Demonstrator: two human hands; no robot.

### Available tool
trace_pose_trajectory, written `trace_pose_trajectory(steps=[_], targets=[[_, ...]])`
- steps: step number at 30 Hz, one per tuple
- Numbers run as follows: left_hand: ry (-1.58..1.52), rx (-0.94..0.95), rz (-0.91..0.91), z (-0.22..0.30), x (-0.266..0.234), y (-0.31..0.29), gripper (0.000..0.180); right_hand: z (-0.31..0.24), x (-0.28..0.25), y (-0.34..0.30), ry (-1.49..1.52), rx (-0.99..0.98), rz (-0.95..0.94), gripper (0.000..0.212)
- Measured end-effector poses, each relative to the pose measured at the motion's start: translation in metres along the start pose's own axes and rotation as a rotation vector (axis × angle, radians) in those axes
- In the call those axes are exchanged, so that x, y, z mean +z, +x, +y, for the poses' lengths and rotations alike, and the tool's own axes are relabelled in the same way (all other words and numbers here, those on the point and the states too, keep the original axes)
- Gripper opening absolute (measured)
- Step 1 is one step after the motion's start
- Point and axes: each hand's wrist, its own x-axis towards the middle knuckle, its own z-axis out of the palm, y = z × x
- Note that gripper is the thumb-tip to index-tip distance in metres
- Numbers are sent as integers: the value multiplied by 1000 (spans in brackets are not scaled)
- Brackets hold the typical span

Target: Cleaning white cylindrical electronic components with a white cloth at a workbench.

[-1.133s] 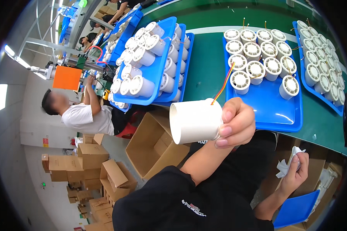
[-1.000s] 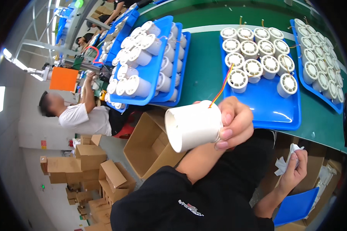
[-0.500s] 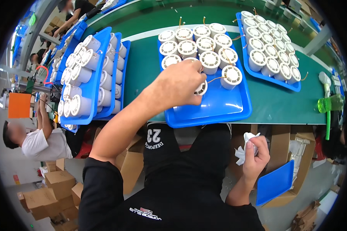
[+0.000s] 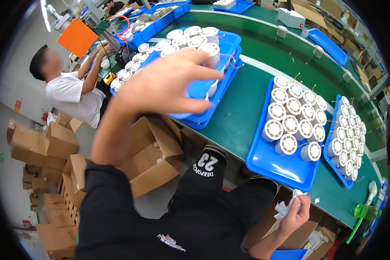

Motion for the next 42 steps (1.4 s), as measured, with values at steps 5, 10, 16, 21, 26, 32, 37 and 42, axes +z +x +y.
trace_pose_trajectory(steps=[5,10,16,21,26,32,37,42], targets=[[227,-3,-366,-46,-16,-27,50,-20,35,14,14,-60,-96,7],[150,0,-273,-53,-15,-27,50,-37,59,9,33,-3,-96,6],[-27,92,47,-49,-47,-18,58,-40,68,9,49,-57,-53,14],[-110,237,205,-13,-30,4,63,-87,75,44,74,-460,-66,22],[-427,263,169,61,38,18,53,-124,94,87,23,-981,-252,30],[-599,241,123,98,90,20,51,-87,75,69,-46,-837,-144,31],[-562,271,190,121,123,20,53,-64,61,64,33,-695,-133,25],[-578,198,324,134,144,20,55,-52,58,49,-85,-649,8,25]])
